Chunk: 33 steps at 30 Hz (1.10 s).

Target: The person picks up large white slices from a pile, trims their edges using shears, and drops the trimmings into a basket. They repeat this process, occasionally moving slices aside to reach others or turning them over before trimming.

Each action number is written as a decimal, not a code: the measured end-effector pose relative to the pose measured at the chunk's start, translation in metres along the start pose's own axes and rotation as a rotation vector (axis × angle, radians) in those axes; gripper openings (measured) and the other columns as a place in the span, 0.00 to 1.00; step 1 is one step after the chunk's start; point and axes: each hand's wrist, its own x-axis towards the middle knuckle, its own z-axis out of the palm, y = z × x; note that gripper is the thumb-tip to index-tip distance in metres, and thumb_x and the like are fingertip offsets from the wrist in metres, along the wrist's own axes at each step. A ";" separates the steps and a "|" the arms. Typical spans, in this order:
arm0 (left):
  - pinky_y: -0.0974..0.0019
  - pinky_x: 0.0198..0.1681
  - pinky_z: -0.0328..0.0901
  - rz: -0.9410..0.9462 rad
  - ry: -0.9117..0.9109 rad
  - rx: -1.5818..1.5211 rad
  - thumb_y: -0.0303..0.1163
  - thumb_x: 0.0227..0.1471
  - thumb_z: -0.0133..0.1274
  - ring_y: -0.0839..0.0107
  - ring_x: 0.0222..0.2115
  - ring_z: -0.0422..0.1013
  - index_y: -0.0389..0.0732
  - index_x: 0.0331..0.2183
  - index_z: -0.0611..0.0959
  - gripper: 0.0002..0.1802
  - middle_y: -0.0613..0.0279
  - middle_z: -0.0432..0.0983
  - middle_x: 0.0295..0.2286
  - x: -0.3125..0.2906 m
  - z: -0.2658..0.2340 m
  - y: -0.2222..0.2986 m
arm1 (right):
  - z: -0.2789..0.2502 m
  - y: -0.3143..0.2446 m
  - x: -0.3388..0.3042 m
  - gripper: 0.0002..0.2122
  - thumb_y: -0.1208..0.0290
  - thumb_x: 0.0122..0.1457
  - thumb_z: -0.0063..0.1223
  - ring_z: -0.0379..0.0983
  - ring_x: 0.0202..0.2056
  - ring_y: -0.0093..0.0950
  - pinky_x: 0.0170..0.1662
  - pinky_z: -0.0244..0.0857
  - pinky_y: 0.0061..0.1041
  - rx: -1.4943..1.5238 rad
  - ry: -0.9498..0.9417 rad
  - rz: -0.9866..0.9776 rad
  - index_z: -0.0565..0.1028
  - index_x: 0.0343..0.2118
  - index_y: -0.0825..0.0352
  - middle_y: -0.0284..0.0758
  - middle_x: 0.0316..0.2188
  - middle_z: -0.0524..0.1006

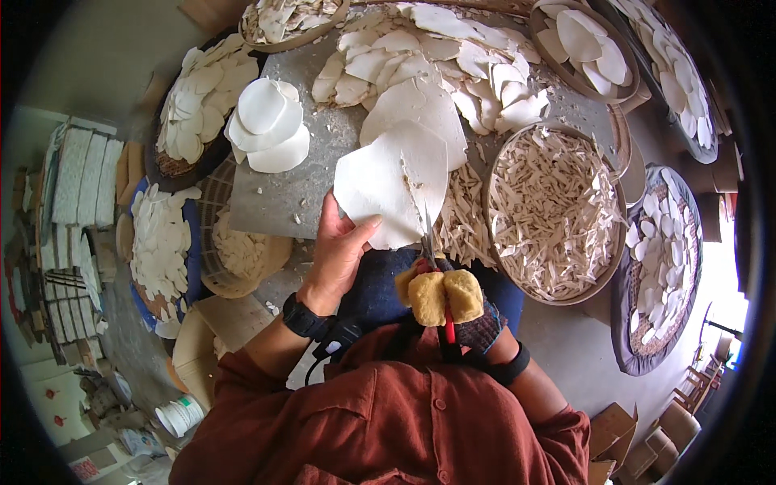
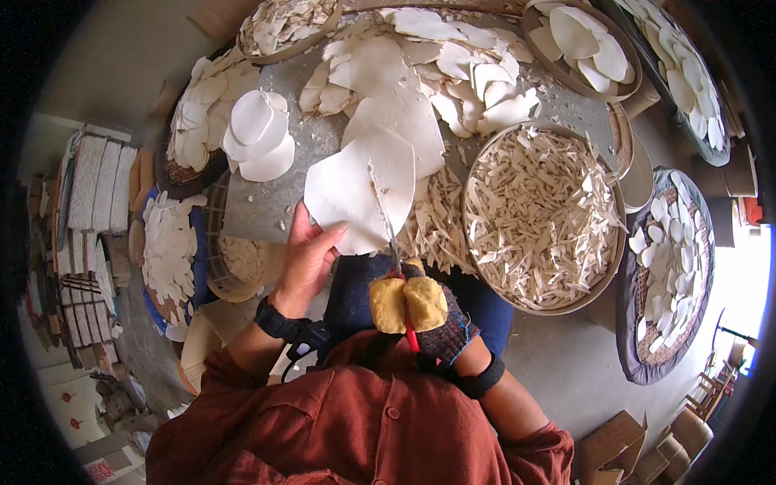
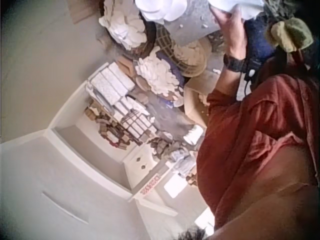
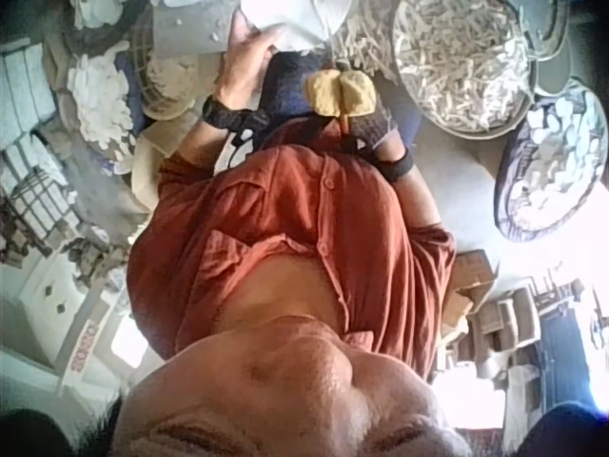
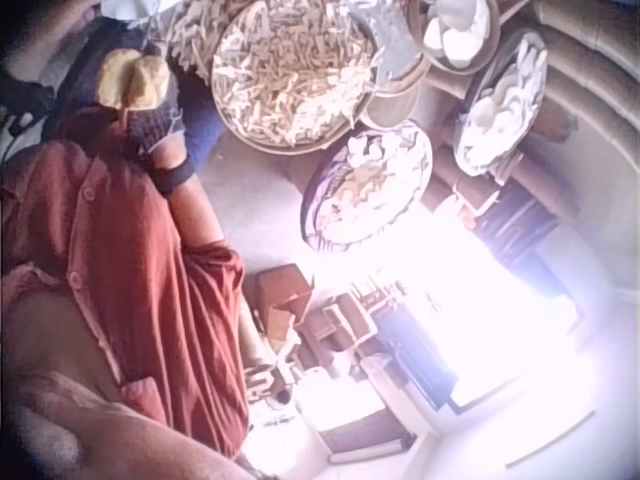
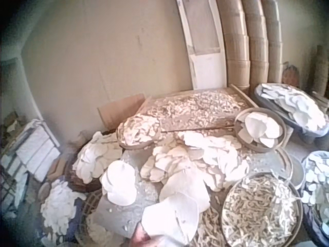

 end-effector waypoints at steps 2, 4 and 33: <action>0.74 0.35 0.68 0.010 -0.003 -0.015 0.18 0.46 0.48 0.74 0.37 0.70 0.42 0.50 0.58 0.30 0.59 0.69 0.40 0.001 0.005 0.000 | -0.019 0.024 -0.008 0.17 0.75 0.55 0.48 0.67 0.46 0.29 0.53 0.59 0.30 -0.454 0.021 0.298 0.64 0.48 0.71 0.37 0.42 0.70; 0.75 0.33 0.68 0.006 -0.064 0.100 0.18 0.46 0.48 0.76 0.36 0.70 0.42 0.50 0.58 0.29 0.59 0.69 0.40 0.003 -0.002 -0.002 | -0.013 0.015 -0.005 0.17 0.73 0.55 0.48 0.67 0.46 0.29 0.53 0.59 0.30 -0.292 0.053 0.307 0.65 0.47 0.70 0.37 0.41 0.70; 0.66 0.45 0.63 -0.123 -0.097 -0.056 0.28 0.52 0.46 0.73 0.40 0.69 0.37 0.43 0.72 0.14 0.61 0.72 0.39 0.018 -0.007 0.018 | 0.014 -0.019 -0.002 0.17 0.67 0.49 0.56 0.71 0.38 0.25 0.44 0.65 0.25 0.166 0.220 0.222 0.69 0.42 0.67 0.33 0.36 0.73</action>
